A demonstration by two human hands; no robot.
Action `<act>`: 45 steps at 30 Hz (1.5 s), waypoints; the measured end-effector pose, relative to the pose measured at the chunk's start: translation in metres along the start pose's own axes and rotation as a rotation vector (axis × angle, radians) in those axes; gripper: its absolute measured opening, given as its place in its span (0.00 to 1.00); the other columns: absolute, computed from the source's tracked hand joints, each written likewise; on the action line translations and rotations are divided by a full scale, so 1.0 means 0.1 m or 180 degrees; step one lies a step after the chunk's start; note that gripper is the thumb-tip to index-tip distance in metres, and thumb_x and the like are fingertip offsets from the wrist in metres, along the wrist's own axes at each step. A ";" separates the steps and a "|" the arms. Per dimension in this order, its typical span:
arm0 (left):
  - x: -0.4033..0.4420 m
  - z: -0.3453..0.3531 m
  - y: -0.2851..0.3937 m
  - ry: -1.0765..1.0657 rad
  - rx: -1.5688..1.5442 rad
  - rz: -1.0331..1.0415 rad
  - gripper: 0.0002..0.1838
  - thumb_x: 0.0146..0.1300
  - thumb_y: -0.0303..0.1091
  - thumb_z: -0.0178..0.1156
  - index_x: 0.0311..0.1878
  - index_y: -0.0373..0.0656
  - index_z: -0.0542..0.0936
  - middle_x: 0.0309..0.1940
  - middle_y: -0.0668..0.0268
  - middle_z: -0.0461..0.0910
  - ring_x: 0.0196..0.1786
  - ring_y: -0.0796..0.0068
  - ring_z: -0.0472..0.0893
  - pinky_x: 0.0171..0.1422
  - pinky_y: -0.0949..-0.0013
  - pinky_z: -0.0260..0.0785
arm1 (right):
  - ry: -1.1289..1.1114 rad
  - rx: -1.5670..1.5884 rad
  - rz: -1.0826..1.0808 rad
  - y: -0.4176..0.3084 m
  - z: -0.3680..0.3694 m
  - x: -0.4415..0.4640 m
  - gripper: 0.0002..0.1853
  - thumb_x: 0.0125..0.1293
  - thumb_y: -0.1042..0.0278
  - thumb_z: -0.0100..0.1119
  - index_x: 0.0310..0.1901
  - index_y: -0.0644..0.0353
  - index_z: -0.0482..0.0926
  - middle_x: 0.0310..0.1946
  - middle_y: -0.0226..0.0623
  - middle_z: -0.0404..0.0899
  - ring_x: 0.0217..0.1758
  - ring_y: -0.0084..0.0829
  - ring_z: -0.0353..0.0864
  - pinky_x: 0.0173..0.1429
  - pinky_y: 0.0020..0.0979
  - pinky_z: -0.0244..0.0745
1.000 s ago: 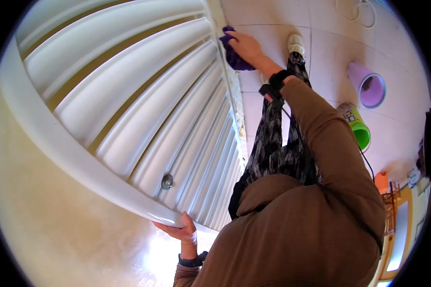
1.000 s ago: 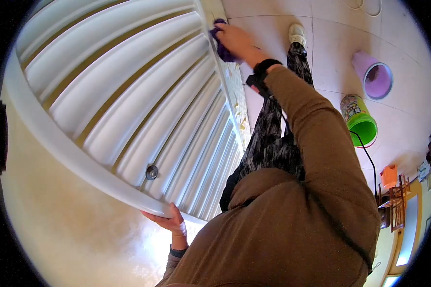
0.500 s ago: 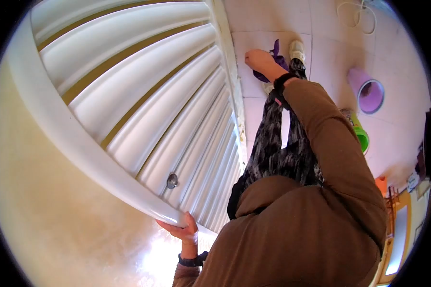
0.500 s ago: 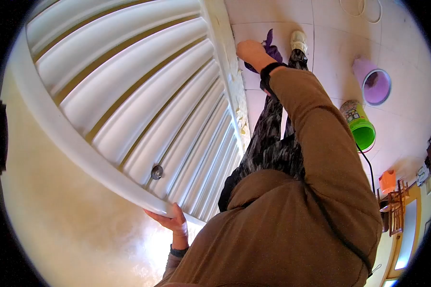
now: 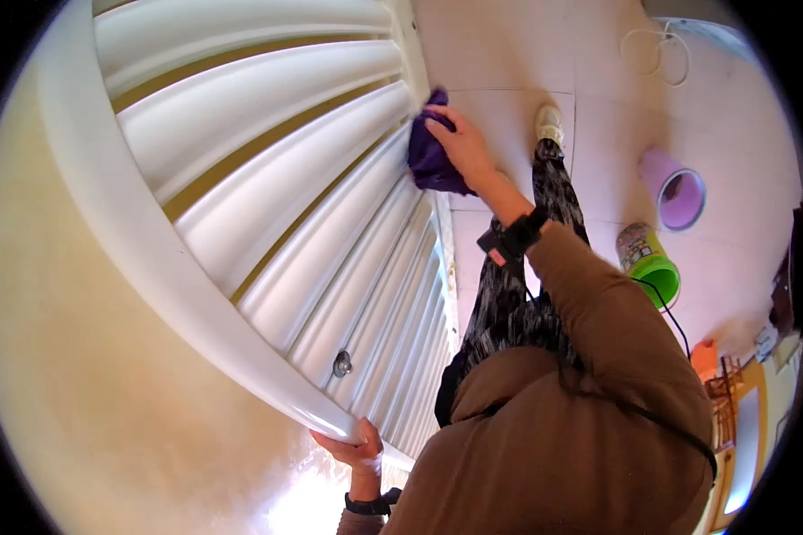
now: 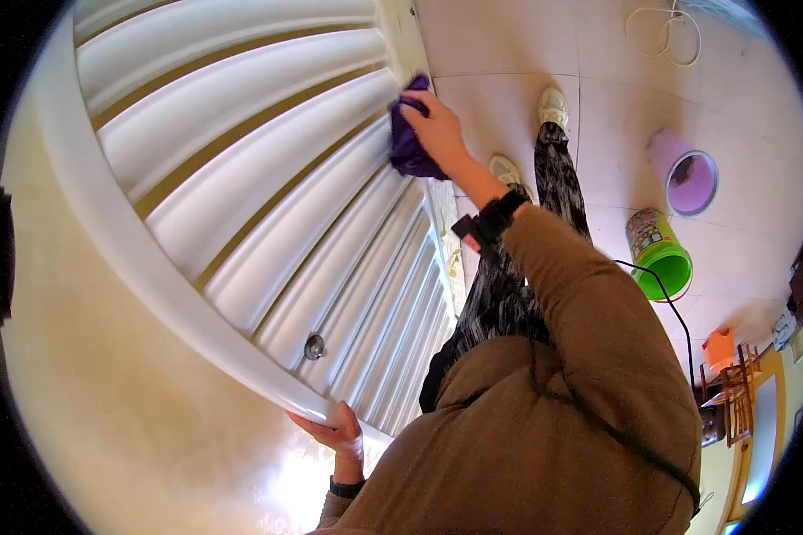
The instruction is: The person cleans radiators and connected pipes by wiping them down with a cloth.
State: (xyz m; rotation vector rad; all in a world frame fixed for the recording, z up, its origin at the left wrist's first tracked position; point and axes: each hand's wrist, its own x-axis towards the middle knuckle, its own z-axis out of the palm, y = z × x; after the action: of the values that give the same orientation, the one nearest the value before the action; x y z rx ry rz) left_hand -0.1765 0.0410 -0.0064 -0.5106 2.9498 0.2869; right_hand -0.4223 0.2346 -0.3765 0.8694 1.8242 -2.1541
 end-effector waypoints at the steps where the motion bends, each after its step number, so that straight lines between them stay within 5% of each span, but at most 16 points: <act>1: -0.02 0.00 -0.04 0.0033 0.0116 0.0109 0.48 0.47 0.28 0.59 0.67 0.27 0.41 0.65 0.42 0.50 0.66 0.51 0.56 0.70 0.56 0.43 | -0.0116 0.0623 -0.0001 -0.44 0.07 -0.06 0.14 0.59 0.64 0.57 0.47 0.54 0.76 0.37 0.36 0.80 0.40 0.27 0.78 0.48 0.25 0.71; 3: -0.01 0.01 -0.06 0.0076 0.0236 0.0246 0.48 0.48 0.29 0.59 0.67 0.27 0.41 0.65 0.42 0.50 0.66 0.51 0.56 0.69 0.56 0.43 | -0.0585 0.1087 -0.0326 -1.42 0.13 -0.21 0.13 0.60 0.65 0.56 0.47 0.54 0.76 0.38 0.35 0.79 0.40 0.25 0.77 0.46 0.25 0.71; 6: -0.01 0.00 -0.06 0.0054 0.0343 0.0435 0.47 0.49 0.31 0.59 0.66 0.26 0.41 0.64 0.41 0.50 0.66 0.49 0.56 0.69 0.55 0.45 | -0.0554 0.1232 -0.2299 -2.37 0.41 -0.37 0.13 0.54 0.67 0.59 0.43 0.54 0.77 0.36 0.36 0.76 0.38 0.37 0.77 0.41 0.31 0.72; 7: -0.01 0.00 -0.06 0.0056 0.0408 0.0362 0.47 0.50 0.32 0.60 0.66 0.26 0.41 0.64 0.40 0.50 0.66 0.48 0.56 0.69 0.54 0.46 | -0.0763 0.1250 -0.2566 -2.67 0.39 -0.47 0.15 0.53 0.74 0.61 0.45 0.53 0.77 0.32 0.33 0.74 0.33 0.29 0.75 0.37 0.24 0.70; 8: -0.02 0.00 -0.06 0.0055 0.0472 0.0287 0.47 0.50 0.33 0.60 0.66 0.26 0.42 0.64 0.39 0.49 0.66 0.47 0.56 0.68 0.54 0.47 | -0.0549 0.1316 -0.2841 -2.83 0.56 -0.52 0.10 0.52 0.69 0.59 0.38 0.51 0.77 0.30 0.31 0.73 0.33 0.32 0.76 0.34 0.31 0.72; 14: 0.01 -0.01 -0.04 0.0051 0.0760 0.0518 0.48 0.48 0.32 0.62 0.66 0.27 0.42 0.59 0.36 0.55 0.59 0.38 0.62 0.62 0.48 0.56 | 0.0301 -0.0014 -0.3341 -2.43 0.71 -0.26 0.19 0.42 0.72 0.65 0.40 0.44 0.77 0.31 0.30 0.71 0.28 0.30 0.75 0.22 0.27 0.71; 18: -0.04 0.00 -0.07 0.0022 0.0746 0.0349 0.48 0.49 0.31 0.61 0.66 0.27 0.41 0.61 0.35 0.52 0.60 0.38 0.61 0.63 0.47 0.55 | 0.0746 -0.0394 -0.2054 -1.49 0.71 0.43 0.11 0.55 0.71 0.59 0.41 0.52 0.76 0.34 0.35 0.74 0.36 0.39 0.76 0.37 0.32 0.73; 24: -0.12 -0.03 -0.25 0.0114 0.0902 0.0808 0.49 0.51 0.33 0.61 0.67 0.29 0.38 0.63 0.35 0.47 0.63 0.37 0.57 0.65 0.45 0.51 | 0.0335 -0.1990 -0.0834 0.02 0.47 1.16 0.12 0.64 0.63 0.44 0.49 0.47 0.72 0.39 0.45 0.73 0.36 0.50 0.76 0.39 0.46 0.73; 27: -0.17 -0.05 -0.24 0.0071 0.1098 0.0611 0.50 0.53 0.38 0.60 0.67 0.28 0.36 0.65 0.37 0.44 0.66 0.41 0.52 0.67 0.48 0.47 | -0.0154 -0.2603 -0.0914 0.33 0.21 1.08 0.12 0.63 0.64 0.45 0.47 0.49 0.74 0.35 0.48 0.75 0.32 0.50 0.77 0.35 0.46 0.73; 29: -0.14 -0.04 -0.25 0.0121 0.1107 0.0715 0.50 0.52 0.37 0.60 0.67 0.27 0.38 0.63 0.35 0.47 0.64 0.39 0.55 0.65 0.46 0.50 | -0.1349 -0.3581 -0.1115 0.88 -0.05 1.02 0.11 0.58 0.68 0.46 0.40 0.56 0.77 0.29 0.48 0.77 0.34 0.48 0.79 0.36 0.46 0.73; 32: -0.14 -0.01 -0.21 0.0216 0.1021 0.0537 0.48 0.49 0.34 0.61 0.66 0.27 0.42 0.60 0.35 0.53 0.60 0.38 0.61 0.62 0.45 0.55 | -0.2272 -0.3949 -0.0458 1.28 -0.54 0.60 0.12 0.54 0.65 0.49 0.29 0.63 0.80 0.31 0.51 0.80 0.37 0.46 0.80 0.40 0.44 0.75; 35: -0.08 -0.03 -0.16 -0.0041 0.0596 0.0420 0.47 0.53 0.39 0.60 0.67 0.28 0.42 0.63 0.39 0.51 0.64 0.44 0.58 0.66 0.50 0.52 | -0.1159 -0.2582 0.0179 1.46 -1.00 0.28 0.14 0.52 0.66 0.52 0.38 0.61 0.80 0.36 0.46 0.80 0.42 0.44 0.79 0.46 0.37 0.72; 38: -0.02 -0.05 -0.04 -0.0129 0.0496 0.0149 0.47 0.52 0.38 0.60 0.67 0.29 0.43 0.61 0.39 0.54 0.61 0.43 0.62 0.64 0.51 0.54 | 0.0081 0.0046 0.1802 1.50 -1.40 0.08 0.14 0.55 0.63 0.55 0.40 0.62 0.80 0.36 0.41 0.81 0.40 0.35 0.79 0.46 0.32 0.71; 40: -0.02 -0.02 -0.09 0.0005 0.0388 0.0276 0.46 0.51 0.37 0.61 0.67 0.31 0.45 0.60 0.40 0.58 0.60 0.44 0.64 0.63 0.52 0.56 | 0.0182 -0.0805 0.1623 1.37 -1.62 -0.03 0.13 0.57 0.64 0.54 0.41 0.62 0.78 0.35 0.39 0.80 0.40 0.33 0.79 0.45 0.32 0.72; 42: 0.02 -0.03 -0.01 -0.0040 0.0149 -0.0025 0.45 0.49 0.35 0.62 0.67 0.32 0.48 0.60 0.43 0.60 0.60 0.47 0.65 0.62 0.53 0.57 | 0.0230 0.1459 0.2248 0.80 -1.67 -0.27 0.12 0.60 0.65 0.53 0.43 0.60 0.75 0.34 0.38 0.79 0.38 0.33 0.79 0.44 0.34 0.75; 45: 0.15 -0.09 0.23 -0.0003 0.0083 0.0433 0.41 0.51 0.31 0.58 0.66 0.31 0.51 0.60 0.41 0.58 0.60 0.43 0.65 0.61 0.53 0.59 | 0.0015 0.2190 0.2022 0.29 -1.95 -0.72 0.12 0.61 0.63 0.52 0.43 0.59 0.74 0.34 0.37 0.79 0.34 0.35 0.79 0.43 0.37 0.77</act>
State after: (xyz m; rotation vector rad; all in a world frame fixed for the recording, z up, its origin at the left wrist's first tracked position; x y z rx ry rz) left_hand -0.1988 0.0558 0.0034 -0.3068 2.9882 0.2626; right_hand -0.2895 0.3971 -0.3758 1.3435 0.6084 -2.2897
